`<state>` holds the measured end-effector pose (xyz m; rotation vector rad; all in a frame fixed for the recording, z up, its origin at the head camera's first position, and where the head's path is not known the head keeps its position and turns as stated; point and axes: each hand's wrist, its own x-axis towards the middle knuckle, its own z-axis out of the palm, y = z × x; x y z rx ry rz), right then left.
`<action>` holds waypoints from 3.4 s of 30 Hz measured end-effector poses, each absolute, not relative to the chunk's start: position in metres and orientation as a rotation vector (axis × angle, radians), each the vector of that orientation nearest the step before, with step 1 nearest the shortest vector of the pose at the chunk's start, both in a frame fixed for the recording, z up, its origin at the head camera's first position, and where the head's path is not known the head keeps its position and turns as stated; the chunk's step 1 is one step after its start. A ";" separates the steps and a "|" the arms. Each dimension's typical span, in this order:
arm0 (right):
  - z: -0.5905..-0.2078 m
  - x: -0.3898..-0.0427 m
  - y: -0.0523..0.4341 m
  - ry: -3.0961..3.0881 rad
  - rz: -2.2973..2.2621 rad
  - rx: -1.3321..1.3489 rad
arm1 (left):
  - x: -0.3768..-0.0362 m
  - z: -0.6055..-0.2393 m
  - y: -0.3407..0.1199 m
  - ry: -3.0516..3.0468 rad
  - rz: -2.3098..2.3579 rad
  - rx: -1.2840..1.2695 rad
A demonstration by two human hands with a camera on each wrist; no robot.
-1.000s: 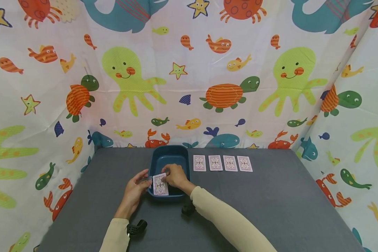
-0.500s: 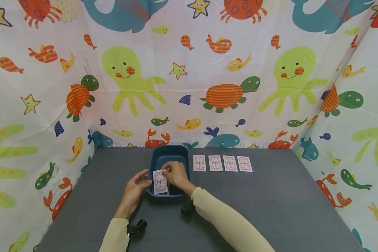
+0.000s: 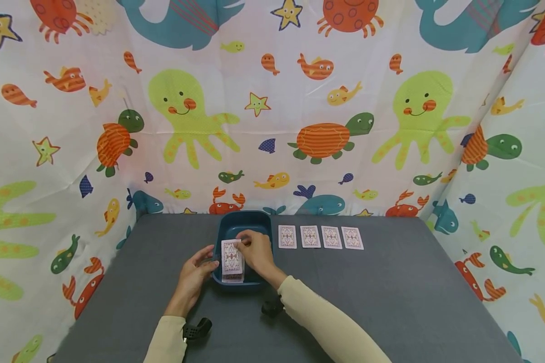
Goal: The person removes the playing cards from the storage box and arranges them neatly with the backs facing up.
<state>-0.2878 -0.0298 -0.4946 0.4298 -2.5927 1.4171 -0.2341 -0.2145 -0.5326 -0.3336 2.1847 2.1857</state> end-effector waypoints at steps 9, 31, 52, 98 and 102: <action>-0.488 -0.284 -0.017 -2.464 1.569 0.367 | -0.235 -0.533 -0.214 2.193 2.189 -0.352; -0.477 -0.266 0.022 -2.417 1.730 0.297 | -0.235 -0.533 -0.214 2.187 2.197 -0.373; -0.495 -0.268 0.076 -2.404 1.863 0.107 | -0.234 -0.534 -0.213 2.215 2.159 -0.382; -0.533 -0.313 0.110 -2.740 1.377 0.129 | -0.233 -0.532 -0.213 2.209 2.157 -0.355; -0.534 -0.316 0.111 -2.755 1.335 0.153 | -0.233 -0.533 -0.213 2.212 2.162 -0.356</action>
